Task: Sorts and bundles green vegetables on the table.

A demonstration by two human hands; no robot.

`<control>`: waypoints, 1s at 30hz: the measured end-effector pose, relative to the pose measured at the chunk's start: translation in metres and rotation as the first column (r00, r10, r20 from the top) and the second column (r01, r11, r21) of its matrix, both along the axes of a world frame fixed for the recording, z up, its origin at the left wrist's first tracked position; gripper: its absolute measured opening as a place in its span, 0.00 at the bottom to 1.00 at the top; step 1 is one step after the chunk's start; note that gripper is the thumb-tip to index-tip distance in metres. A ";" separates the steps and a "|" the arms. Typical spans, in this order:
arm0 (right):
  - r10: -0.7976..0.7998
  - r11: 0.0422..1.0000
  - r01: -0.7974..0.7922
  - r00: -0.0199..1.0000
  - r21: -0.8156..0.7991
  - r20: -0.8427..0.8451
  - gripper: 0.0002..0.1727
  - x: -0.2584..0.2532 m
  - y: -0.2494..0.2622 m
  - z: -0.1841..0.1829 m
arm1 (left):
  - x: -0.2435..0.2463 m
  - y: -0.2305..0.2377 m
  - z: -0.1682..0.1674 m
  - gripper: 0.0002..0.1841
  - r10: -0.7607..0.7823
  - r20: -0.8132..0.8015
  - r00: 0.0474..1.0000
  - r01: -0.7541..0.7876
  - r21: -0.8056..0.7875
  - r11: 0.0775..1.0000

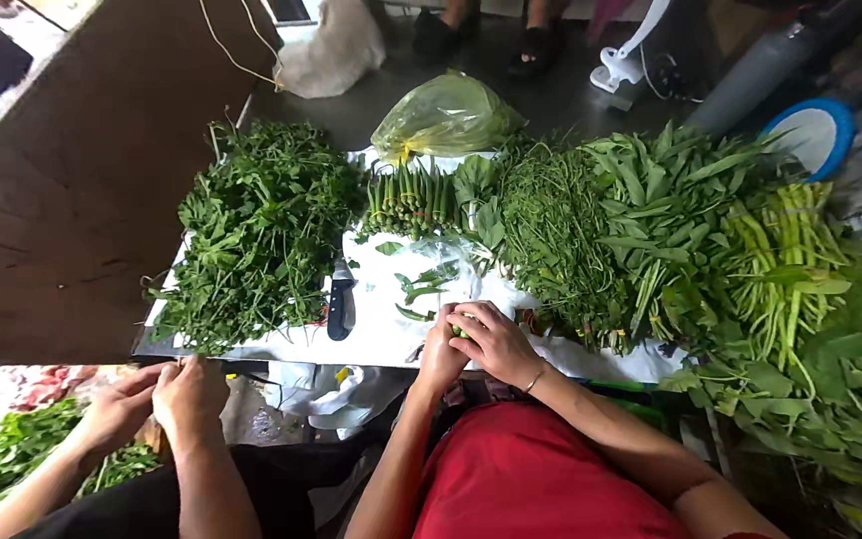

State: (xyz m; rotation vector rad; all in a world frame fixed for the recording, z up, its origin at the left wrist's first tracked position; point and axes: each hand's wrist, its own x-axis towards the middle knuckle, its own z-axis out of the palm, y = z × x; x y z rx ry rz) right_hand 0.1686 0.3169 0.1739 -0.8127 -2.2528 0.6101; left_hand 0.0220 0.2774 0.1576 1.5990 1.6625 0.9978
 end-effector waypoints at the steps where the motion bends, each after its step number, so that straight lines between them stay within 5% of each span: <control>1: -0.015 0.999 0.016 1.000 0.038 -0.009 0.20 0.002 0.001 -0.004 | 0.004 -0.001 -0.001 0.39 -0.003 0.008 1.000 0.003 0.000 1.000; 4: 0.025 1.000 -0.025 1.000 0.011 0.017 0.22 0.007 0.005 -0.008 | 0.016 -0.009 -0.005 0.59 -0.014 -0.015 1.000 0.014 0.025 1.000; 8: 0.107 0.994 -0.107 0.994 0.027 -0.008 0.21 0.006 0.006 -0.019 | 0.025 -0.021 -0.007 0.65 0.011 0.033 0.999 -0.010 -0.028 1.000; 11: 0.087 0.996 -0.086 0.994 0.025 -0.068 0.18 0.001 -0.001 -0.024 | 0.029 -0.032 -0.006 0.56 0.078 -0.038 0.996 -0.079 -0.025 0.997; 14: 0.011 1.000 -0.012 0.999 -0.012 -0.051 0.16 -0.002 -0.005 -0.020 | 0.040 -0.041 0.005 0.33 0.196 -0.311 0.930 -0.198 0.023 0.980; 16: -0.004 0.999 0.004 1.000 -0.035 -0.013 0.16 -0.003 -0.004 -0.014 | 0.048 -0.042 0.005 0.27 0.271 -0.405 0.873 -0.264 0.074 0.962; 22: 0.023 0.887 0.015 0.997 -0.462 0.077 0.23 0.037 0.012 0.005 | 0.050 -0.036 0.012 0.22 0.295 -0.236 0.926 -0.320 -0.074 0.945; 25: -0.103 0.864 0.272 0.919 -0.424 0.381 0.22 0.072 0.030 -0.016 | 0.039 -0.038 0.012 0.21 0.312 -0.118 0.943 -0.318 -0.034 0.947; 27: 0.001 0.802 0.371 0.782 -0.467 0.624 0.22 0.081 0.035 -0.030 | 0.031 -0.040 0.007 0.19 0.297 -0.027 0.954 -0.297 0.015 0.955; 30: 0.018 0.786 0.425 0.710 -0.450 0.704 0.19 0.081 0.033 -0.055 | 0.026 -0.038 0.007 0.17 0.274 0.112 0.955 -0.283 0.073 0.956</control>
